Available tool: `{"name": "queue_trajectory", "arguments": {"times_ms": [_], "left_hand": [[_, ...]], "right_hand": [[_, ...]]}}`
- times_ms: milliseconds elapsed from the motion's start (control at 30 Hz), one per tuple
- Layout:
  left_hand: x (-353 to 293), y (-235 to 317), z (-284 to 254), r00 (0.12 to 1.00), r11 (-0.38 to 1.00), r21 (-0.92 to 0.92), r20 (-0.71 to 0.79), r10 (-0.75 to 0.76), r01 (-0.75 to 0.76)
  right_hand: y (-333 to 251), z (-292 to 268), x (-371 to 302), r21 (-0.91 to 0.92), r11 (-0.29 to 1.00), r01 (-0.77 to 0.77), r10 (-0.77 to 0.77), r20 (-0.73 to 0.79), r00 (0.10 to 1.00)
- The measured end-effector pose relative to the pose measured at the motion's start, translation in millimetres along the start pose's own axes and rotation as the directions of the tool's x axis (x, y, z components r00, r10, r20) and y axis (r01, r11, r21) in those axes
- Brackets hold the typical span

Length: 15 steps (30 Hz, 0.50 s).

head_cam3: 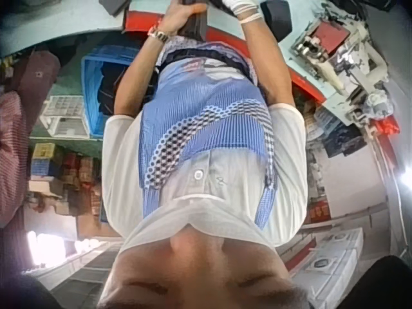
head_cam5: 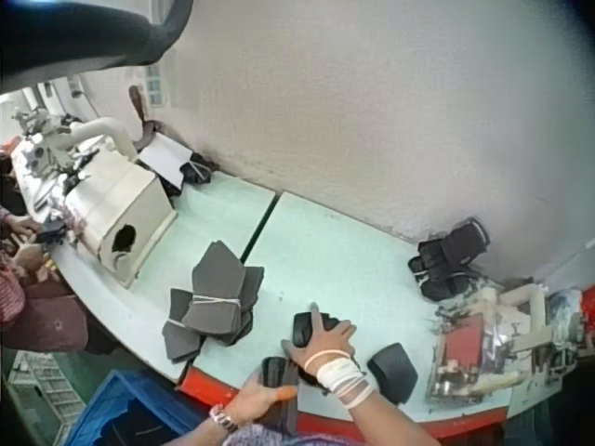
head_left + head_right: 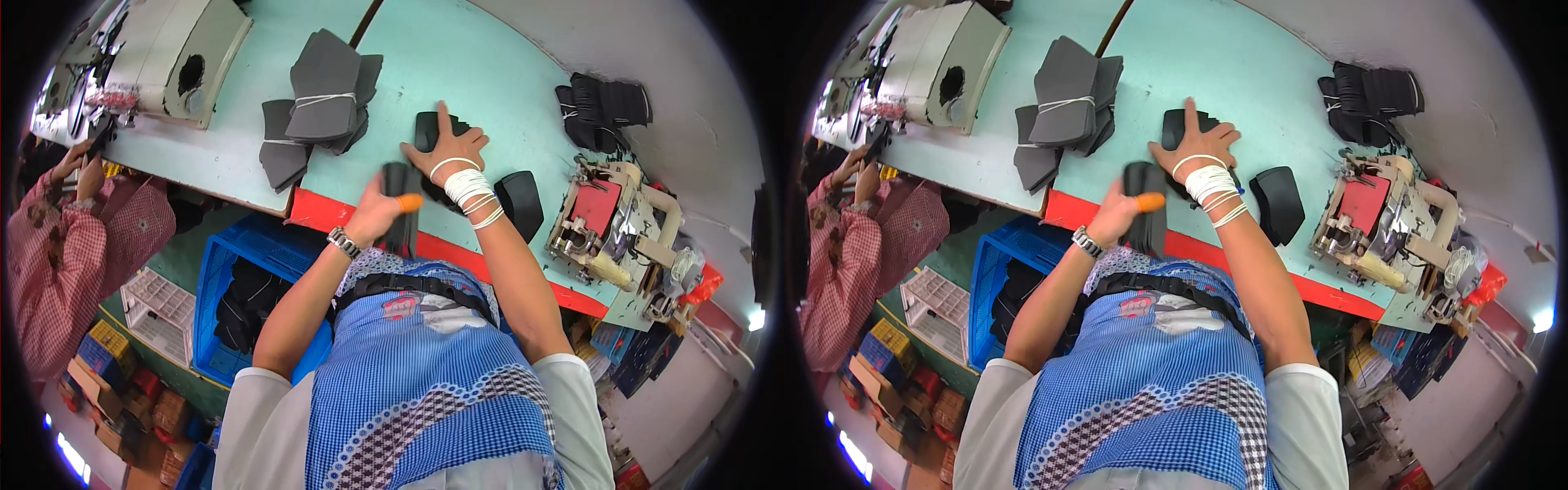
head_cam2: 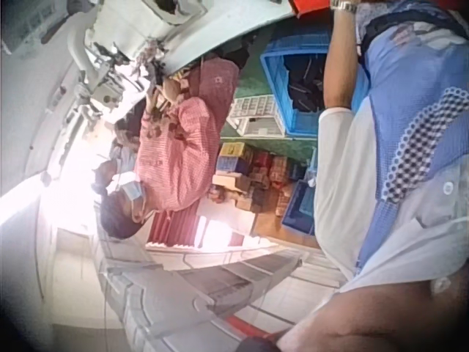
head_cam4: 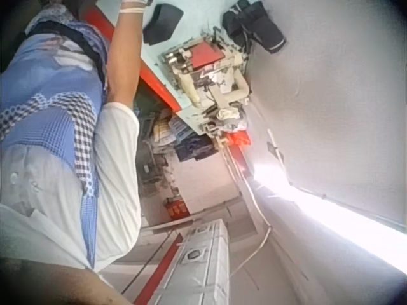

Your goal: The person feeds leather pieces through an edge skiving machine by hand, bundles a stack of the pieces using an elastic band, and feeds additional leather pieces into the machine.

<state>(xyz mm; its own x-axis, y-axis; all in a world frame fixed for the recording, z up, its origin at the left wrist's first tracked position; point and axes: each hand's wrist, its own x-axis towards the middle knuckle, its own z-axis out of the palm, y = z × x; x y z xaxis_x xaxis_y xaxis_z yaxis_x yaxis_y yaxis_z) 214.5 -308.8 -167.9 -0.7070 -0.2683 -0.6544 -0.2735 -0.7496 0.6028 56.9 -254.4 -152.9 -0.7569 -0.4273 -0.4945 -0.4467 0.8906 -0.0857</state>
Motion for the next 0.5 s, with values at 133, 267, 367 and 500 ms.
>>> {"name": "queue_trajectory", "arguments": {"times_ms": [133,267,367,500], "left_hand": [[3.7,-3.6,6.1,0.986,0.994,0.105,0.164,0.021,-0.039],[-0.9,-3.1,-7.5,0.988,0.997,-0.035,0.141,-0.059,0.065],[-2.7,-1.0,-19.2,0.976,0.998,-0.062,0.219,0.021,-0.007],[-8.3,-0.9,-19.3,0.956,0.922,-0.373,0.293,0.011,0.103]], "right_hand": [[8.5,-16.9,4.7,0.028,0.999,0.042,-0.045,0.107,0.993],[28.7,-9.5,0.7,-0.007,1.0,-0.025,0.026,0.19,0.981],[37.8,-3.6,-0.4,0.017,1.0,-0.003,0.0,0.196,0.981],[33.9,-19.7,-28.8,0.026,0.975,0.221,-0.209,-0.233,0.95]]}}
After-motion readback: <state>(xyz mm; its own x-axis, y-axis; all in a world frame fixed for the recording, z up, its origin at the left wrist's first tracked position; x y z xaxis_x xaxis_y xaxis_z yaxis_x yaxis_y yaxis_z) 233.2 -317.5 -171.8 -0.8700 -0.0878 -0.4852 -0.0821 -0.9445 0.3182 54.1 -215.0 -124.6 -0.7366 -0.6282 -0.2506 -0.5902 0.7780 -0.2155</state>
